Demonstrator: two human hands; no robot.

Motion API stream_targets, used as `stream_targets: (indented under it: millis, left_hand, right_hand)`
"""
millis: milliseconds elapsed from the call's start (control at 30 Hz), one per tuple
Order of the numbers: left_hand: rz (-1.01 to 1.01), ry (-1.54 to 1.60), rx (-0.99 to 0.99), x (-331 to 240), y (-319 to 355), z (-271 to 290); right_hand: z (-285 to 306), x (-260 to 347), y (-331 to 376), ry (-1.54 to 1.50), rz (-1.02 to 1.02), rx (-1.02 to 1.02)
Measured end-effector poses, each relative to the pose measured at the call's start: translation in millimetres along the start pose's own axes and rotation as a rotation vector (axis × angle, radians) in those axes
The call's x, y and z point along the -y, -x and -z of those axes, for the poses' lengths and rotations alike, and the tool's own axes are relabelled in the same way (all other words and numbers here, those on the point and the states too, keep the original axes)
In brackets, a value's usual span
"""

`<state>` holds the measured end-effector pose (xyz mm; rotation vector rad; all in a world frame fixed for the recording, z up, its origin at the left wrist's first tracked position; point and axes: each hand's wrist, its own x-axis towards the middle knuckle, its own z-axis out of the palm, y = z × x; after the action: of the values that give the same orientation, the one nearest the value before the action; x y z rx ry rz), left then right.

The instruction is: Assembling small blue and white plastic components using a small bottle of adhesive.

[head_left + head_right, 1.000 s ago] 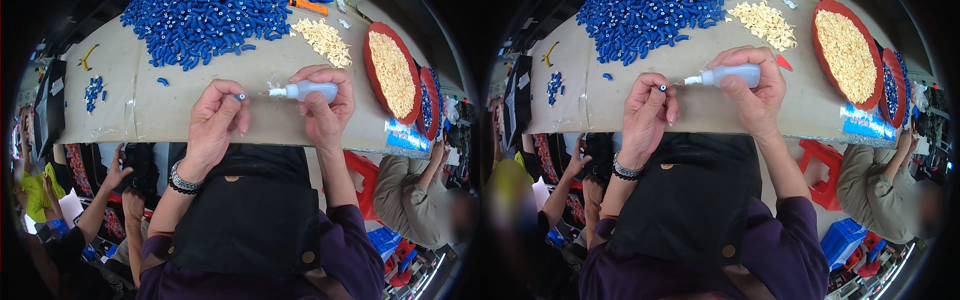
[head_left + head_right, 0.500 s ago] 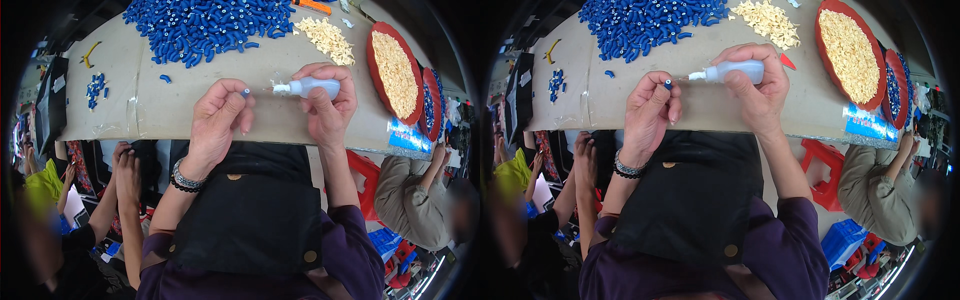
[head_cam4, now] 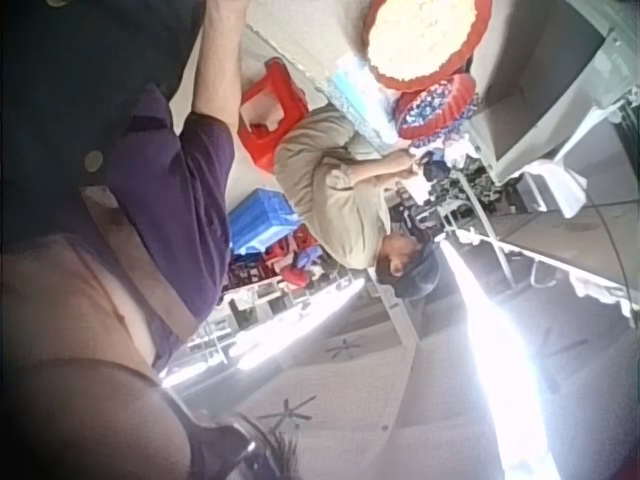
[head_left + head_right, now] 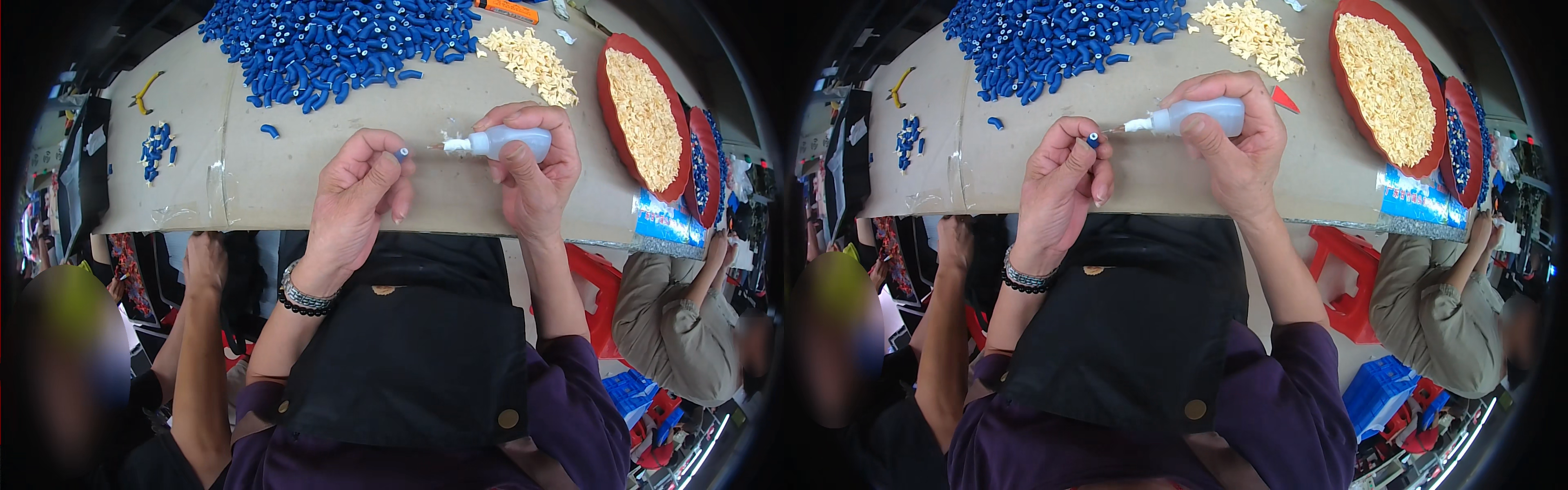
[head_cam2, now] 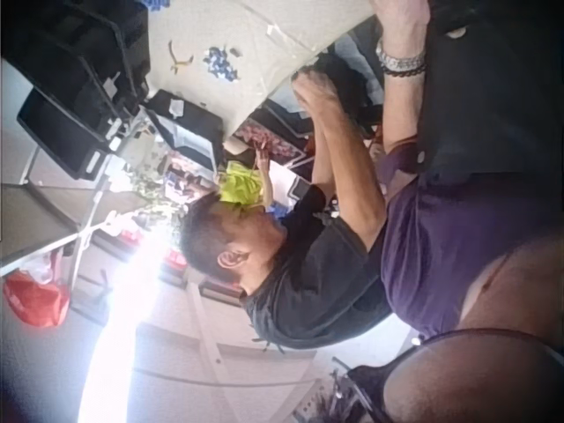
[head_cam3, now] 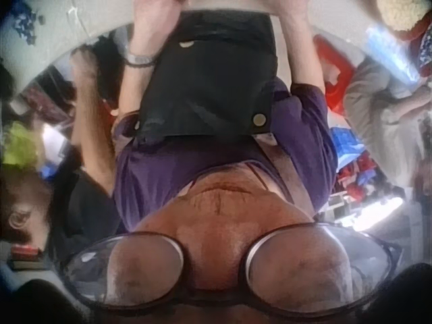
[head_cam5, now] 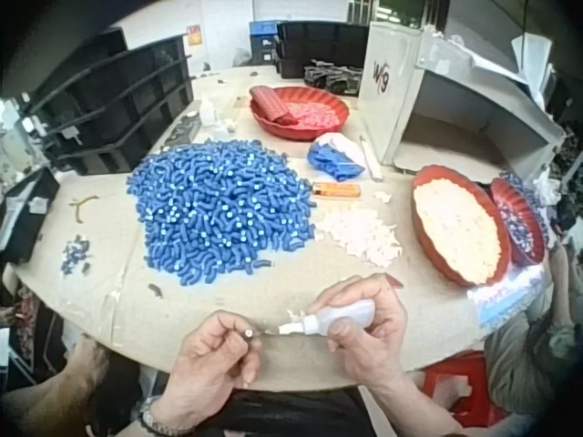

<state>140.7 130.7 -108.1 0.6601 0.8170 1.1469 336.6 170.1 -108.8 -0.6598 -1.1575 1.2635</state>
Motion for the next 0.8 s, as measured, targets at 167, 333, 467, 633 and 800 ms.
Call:
stream_targets:
  millis: [167, 333, 467, 633, 800]
  left_hand:
    - [-0.033, -0.051, 0.008, 3.0, -0.2, -1.8]
    - [-0.102, -0.105, -0.001, 4.8, 0.1, -3.4]
    - [-0.127, -0.143, -0.003, 5.8, -0.2, -4.7]
    - [-0.128, -0.160, -0.013, 7.0, 0.5, -5.6]
    - [-0.130, -0.167, 0.000, 7.1, 1.1, -4.9]
  right_hand:
    - [0.9, 1.4, 0.5, 0.049, -0.014, 0.018]
    - [1.8, 2.0, -0.6, 0.088, 0.002, 0.065]
    - [2.1, 0.3, -0.4, 0.109, 0.031, 0.060]
    - [2.2, 0.5, 0.9, 0.102, 0.029, 0.069]
    - [3.1, 0.6, 1.5, 0.108, 0.033, 0.075]
